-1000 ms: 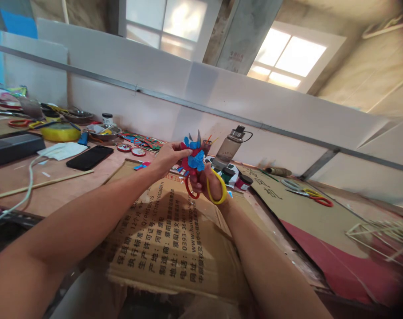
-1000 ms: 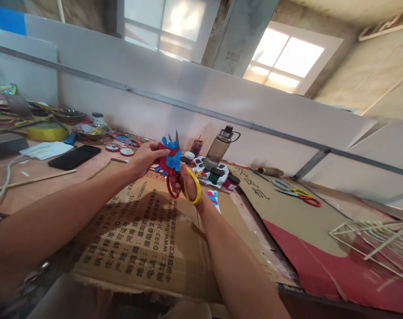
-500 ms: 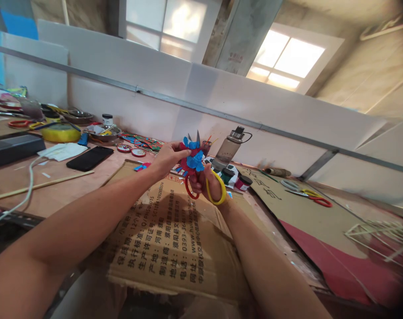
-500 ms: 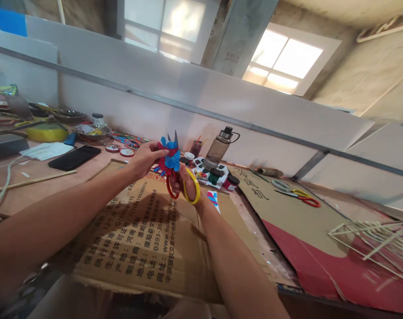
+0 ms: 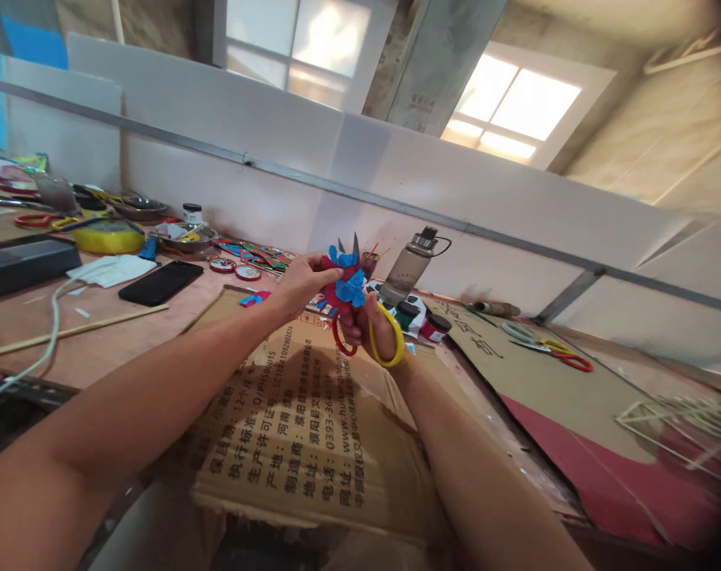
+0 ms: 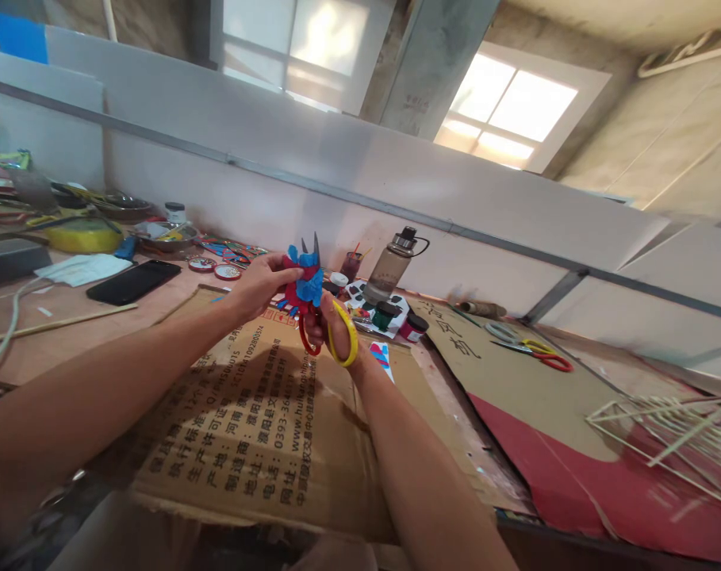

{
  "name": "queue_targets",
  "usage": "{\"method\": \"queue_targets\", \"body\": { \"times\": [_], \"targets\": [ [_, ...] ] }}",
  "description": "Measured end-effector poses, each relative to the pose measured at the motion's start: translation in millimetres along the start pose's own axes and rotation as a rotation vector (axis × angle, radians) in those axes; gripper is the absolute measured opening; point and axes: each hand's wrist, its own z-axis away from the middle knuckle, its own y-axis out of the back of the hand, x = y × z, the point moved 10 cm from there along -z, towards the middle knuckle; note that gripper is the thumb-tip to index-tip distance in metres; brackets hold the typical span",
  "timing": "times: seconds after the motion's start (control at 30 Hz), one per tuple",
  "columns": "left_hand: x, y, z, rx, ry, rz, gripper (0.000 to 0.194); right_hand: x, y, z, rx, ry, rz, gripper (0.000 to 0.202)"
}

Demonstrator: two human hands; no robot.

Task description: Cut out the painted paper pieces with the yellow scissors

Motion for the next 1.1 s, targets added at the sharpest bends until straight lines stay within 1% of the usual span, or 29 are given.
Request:
{"method": "queue_targets", "body": {
  "times": [0.1,0.27,0.47,0.83,1.1],
  "targets": [
    [-0.2,-0.1,-0.3,-0.006,-0.004,-0.005,0.021,-1.5,-0.8,-0.5,-0.006,0.013,0.014,0.080],
    [0.3,2.1,-0.6,0.018,-0.008,-0.027,0.016,-3.6,-3.3,0.1,-0.038,0.045,-0.010,0.075],
    [2.8,-1.1,1.3,0.004,-0.008,-0.018,0.016,-3.2,-1.6,1.6,-0.003,0.035,0.009,0.075],
    [3.4,-2.7,1.4,-0.016,-0.024,-0.015,0.024,1.7,2.8,0.1,0.031,-0.006,-0.015,0.080],
    [1.9,-2.3,0.1,-0.014,-0.022,-0.013,0.022,5.8,6.0,-0.6,0.041,-0.007,-0.008,0.078]
  ]
}}
